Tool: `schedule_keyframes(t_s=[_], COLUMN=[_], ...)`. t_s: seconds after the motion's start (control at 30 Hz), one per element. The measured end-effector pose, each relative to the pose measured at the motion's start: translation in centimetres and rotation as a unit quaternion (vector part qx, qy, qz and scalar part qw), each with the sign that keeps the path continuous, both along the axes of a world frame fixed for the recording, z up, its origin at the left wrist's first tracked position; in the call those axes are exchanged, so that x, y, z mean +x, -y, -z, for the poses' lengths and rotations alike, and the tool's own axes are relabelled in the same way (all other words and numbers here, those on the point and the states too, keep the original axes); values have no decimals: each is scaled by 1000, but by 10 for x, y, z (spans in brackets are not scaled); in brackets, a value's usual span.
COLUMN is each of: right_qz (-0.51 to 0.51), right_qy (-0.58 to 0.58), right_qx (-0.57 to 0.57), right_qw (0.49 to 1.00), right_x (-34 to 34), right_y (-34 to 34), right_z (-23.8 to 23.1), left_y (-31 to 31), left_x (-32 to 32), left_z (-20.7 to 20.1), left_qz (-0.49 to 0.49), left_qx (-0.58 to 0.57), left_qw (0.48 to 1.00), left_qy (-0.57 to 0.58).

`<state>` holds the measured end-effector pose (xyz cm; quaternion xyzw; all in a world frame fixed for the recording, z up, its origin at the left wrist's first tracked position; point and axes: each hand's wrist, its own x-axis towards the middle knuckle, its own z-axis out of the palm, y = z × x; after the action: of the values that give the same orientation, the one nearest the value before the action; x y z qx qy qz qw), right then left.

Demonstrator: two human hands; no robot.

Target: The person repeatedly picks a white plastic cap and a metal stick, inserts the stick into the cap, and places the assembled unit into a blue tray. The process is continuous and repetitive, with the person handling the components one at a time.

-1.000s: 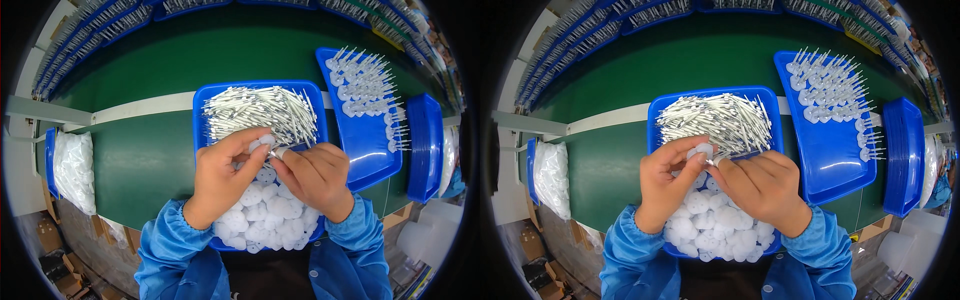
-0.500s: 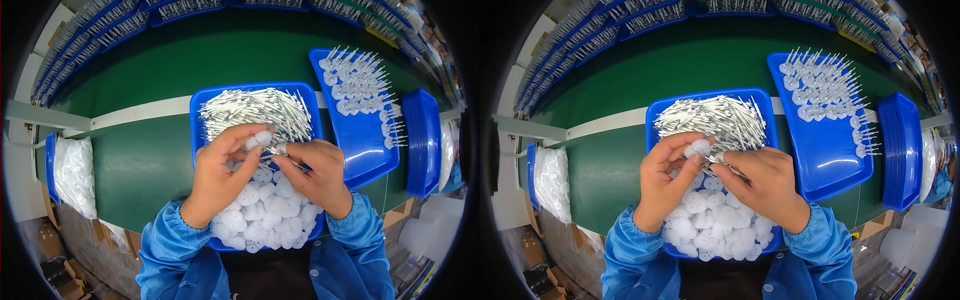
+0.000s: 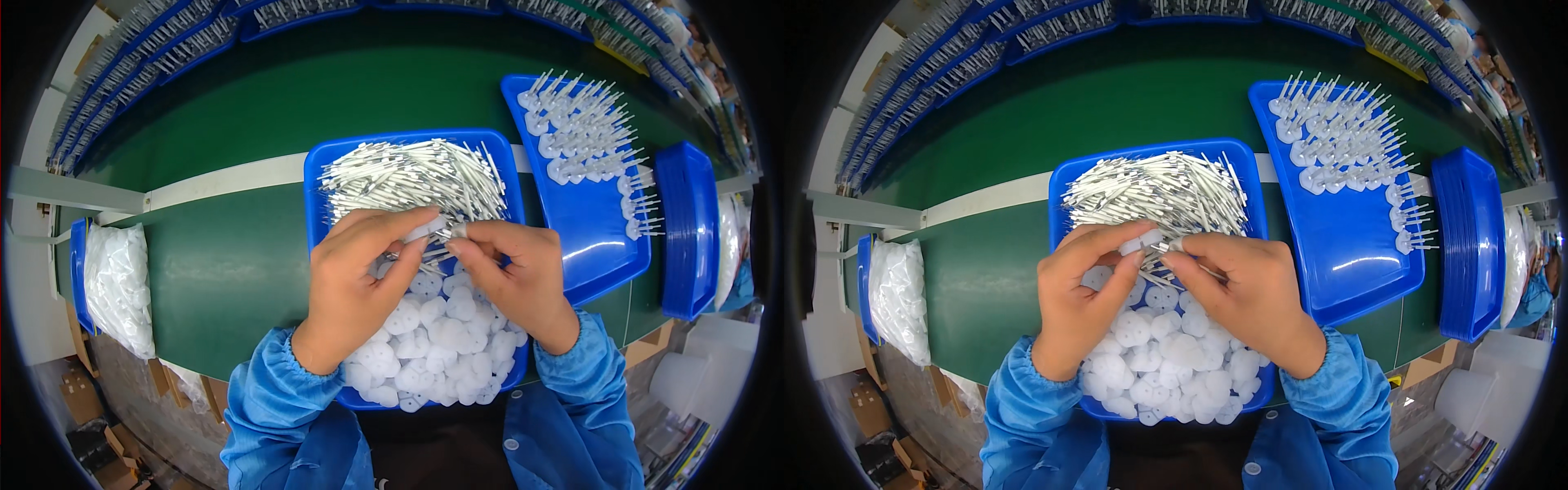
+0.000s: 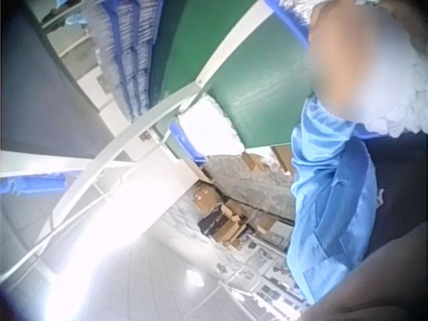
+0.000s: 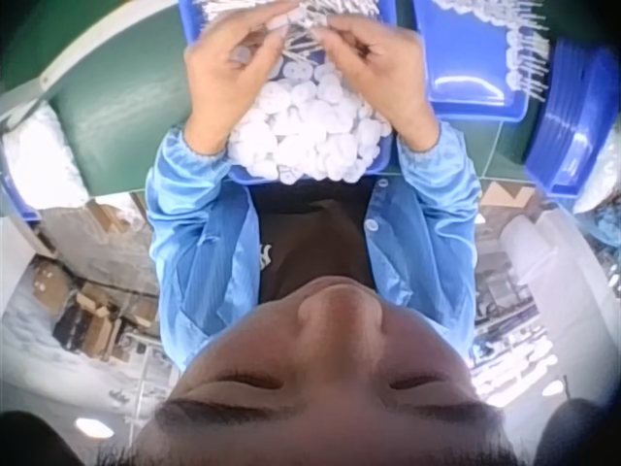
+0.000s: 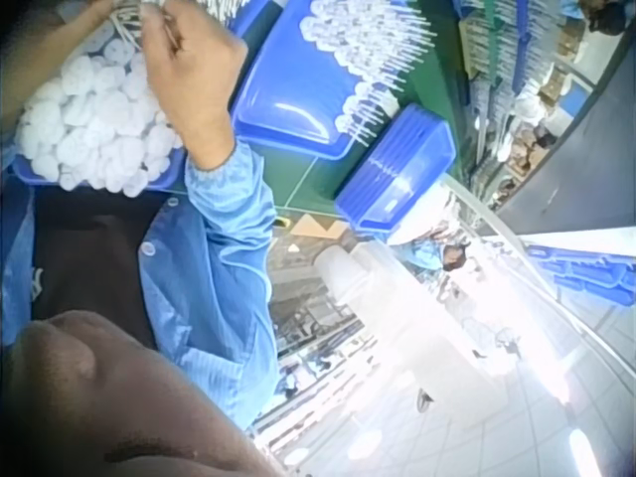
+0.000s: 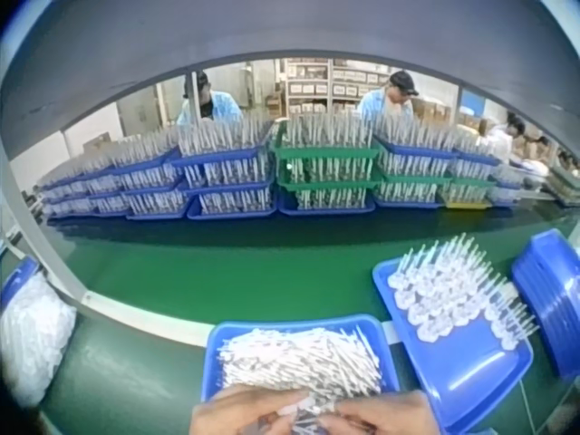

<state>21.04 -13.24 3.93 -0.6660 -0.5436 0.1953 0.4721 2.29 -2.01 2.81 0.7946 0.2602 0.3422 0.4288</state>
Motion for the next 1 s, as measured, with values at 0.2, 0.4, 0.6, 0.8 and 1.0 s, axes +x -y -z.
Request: schedule_keyframes(t_s=[0.2, 0.4, 0.6, 0.8, 1.0], right_qz=[-29, -30, 1, -20, -23], right_qy=[-146, -133, 294, 165, 139], right_qx=[-73, -82, 61, 62, 75], right_qw=[986, 987, 954, 984, 987], right_x=[-3, -3, -9, -1, -1], right_y=[0, -1, -4, -7, -7], right_z=[2, -1, -7, 1, 1], left_y=[7, 5, 7, 10, 11], left_x=[3, 0, 0, 0, -1], left_z=[1, -6, -1, -3, -3], left_qz=[-11, -11, -29, -23, -9], left_qx=[-36, 69, 130, 80, 34], left_qw=[999, 997, 991, 996, 999], left_qy=[28, 13, -6, -15, 1])
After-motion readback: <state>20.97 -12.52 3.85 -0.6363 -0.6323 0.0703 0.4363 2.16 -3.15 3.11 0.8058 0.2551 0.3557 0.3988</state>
